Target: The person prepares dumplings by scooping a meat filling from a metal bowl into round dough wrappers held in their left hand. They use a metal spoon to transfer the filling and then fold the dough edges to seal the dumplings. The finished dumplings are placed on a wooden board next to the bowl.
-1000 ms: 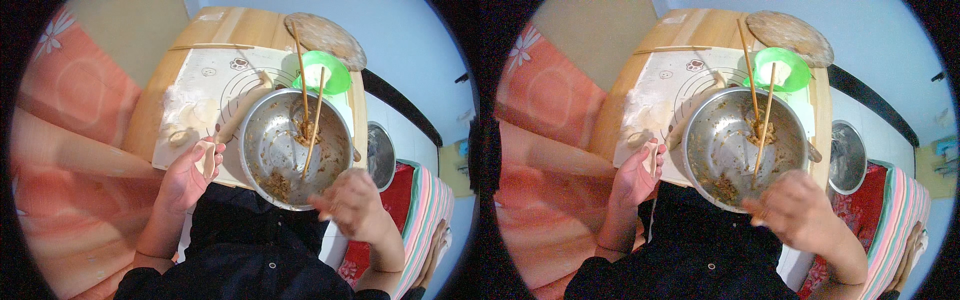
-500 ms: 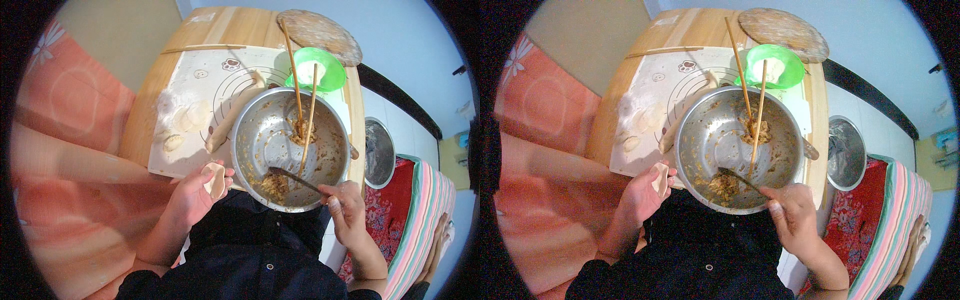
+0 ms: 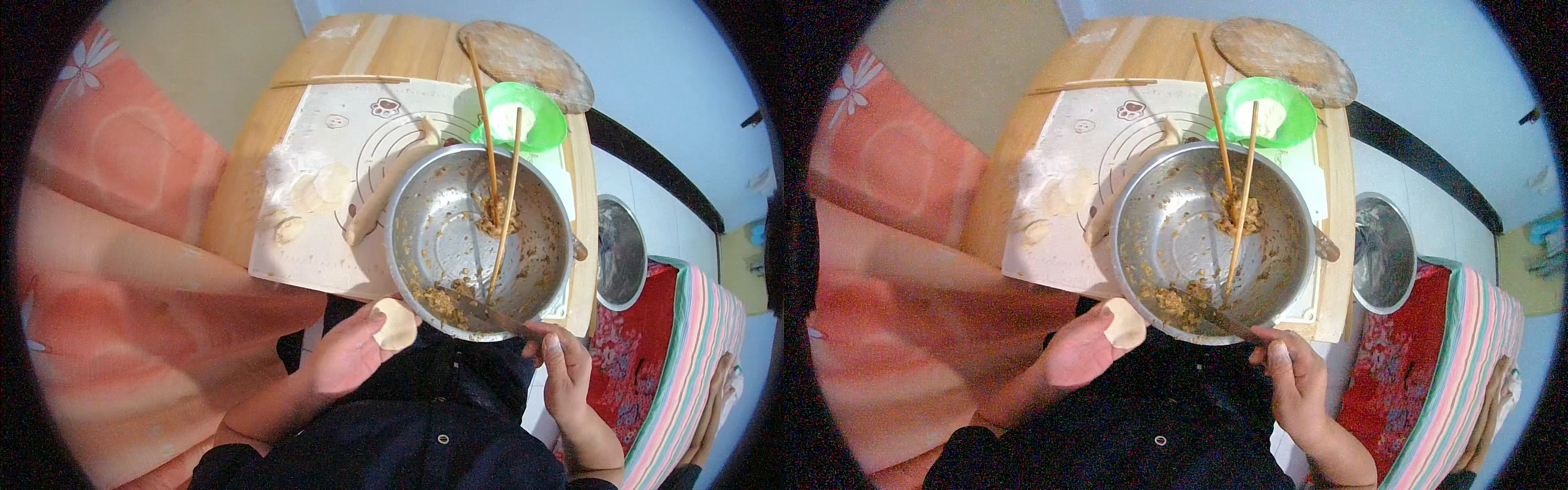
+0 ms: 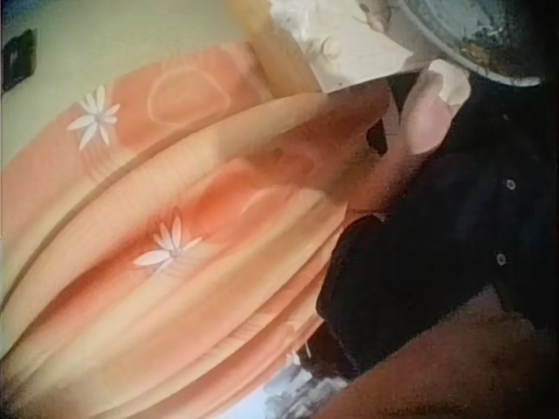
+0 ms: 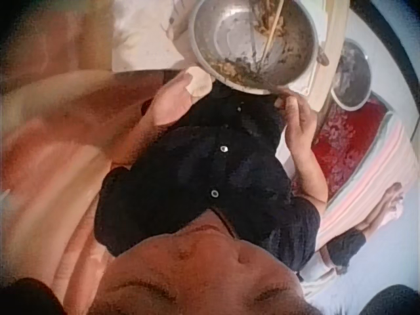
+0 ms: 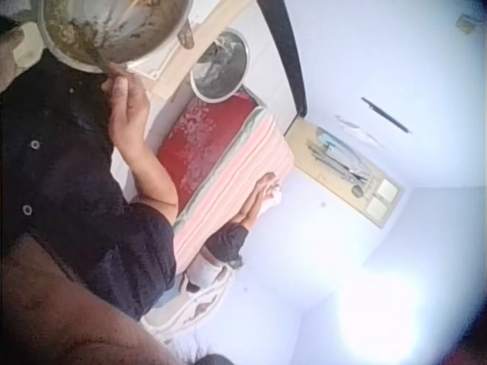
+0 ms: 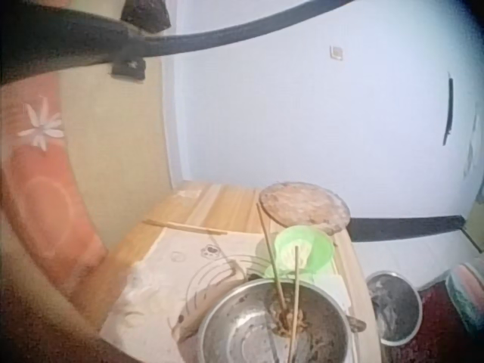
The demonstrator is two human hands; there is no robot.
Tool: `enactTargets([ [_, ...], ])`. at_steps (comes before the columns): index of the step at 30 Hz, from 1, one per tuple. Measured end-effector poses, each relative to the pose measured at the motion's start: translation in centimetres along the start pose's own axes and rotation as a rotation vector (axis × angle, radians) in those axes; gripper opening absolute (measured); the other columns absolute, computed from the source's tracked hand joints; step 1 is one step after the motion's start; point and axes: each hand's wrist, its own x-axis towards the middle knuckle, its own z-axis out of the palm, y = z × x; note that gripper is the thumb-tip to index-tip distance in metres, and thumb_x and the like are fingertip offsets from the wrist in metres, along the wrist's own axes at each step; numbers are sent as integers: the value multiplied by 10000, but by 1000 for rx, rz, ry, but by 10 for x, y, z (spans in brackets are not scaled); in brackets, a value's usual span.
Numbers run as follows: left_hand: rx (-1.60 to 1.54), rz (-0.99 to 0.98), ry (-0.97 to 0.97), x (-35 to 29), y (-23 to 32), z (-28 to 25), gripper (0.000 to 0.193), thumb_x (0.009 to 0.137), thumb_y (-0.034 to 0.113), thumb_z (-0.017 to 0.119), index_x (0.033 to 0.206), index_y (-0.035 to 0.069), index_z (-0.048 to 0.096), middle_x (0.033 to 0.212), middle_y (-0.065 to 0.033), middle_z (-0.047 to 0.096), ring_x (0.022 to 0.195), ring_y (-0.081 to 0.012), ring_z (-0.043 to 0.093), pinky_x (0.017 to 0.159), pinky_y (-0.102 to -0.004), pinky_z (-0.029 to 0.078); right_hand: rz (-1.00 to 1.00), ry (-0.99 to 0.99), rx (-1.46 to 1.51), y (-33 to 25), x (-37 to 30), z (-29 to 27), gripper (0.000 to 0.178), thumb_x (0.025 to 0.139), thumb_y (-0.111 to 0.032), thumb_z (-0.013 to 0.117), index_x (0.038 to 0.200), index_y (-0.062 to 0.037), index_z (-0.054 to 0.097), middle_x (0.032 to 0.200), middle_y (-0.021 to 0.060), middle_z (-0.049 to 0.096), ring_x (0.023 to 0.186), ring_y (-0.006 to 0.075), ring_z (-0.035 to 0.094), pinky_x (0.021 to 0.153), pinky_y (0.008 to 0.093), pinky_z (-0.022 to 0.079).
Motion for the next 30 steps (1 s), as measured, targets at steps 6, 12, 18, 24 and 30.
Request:
enactTargets([
  [6,-122,-86,14,-4,-7,24,432,1008,277,310,1339,2,344,1338,-116,447,1246,-226,433,1077,-377,326,89,42,301,13,-1,-1,322,984,-215,429,1097,45,583,783,67,598,702,114,526,642,238,416],
  [12,-204,-74,46,-4,2,47,484,1017,332,236,1347,-15,308,1367,-136,411,1269,-245,406,1107,-383,296,125,81,538,17,-6,-4,335,977,-236,445,1084,51,580,766,72,591,683,130,527,631,249,414],
  [18,-261,-75,42,-9,-2,45,521,1011,373,237,1330,-30,323,1349,-153,427,1256,-258,423,1094,-393,318,-115,7,214,8,-26,-1,309,963,-234,470,1050,30,603,779,82,608,733,169,554,685,286,433],
  [24,-300,-119,5,-13,-6,39,527,1006,389,250,1305,-30,367,1290,-168,487,1213,-271,470,1067,-395,356,-670,-219,-268,3,-25,-11,212,913,-151,516,1042,-38,640,842,81,657,758,241,581,726,353,449],
  [30,-282,-137,-23,-11,-10,35,524,1007,385,246,1294,-33,377,1280,-179,495,1207,-266,477,1053,-388,368,-611,-72,-189,5,-25,-20,225,920,-129,486,1046,-17,635,839,113,638,738,223,576,700,339,447],
])
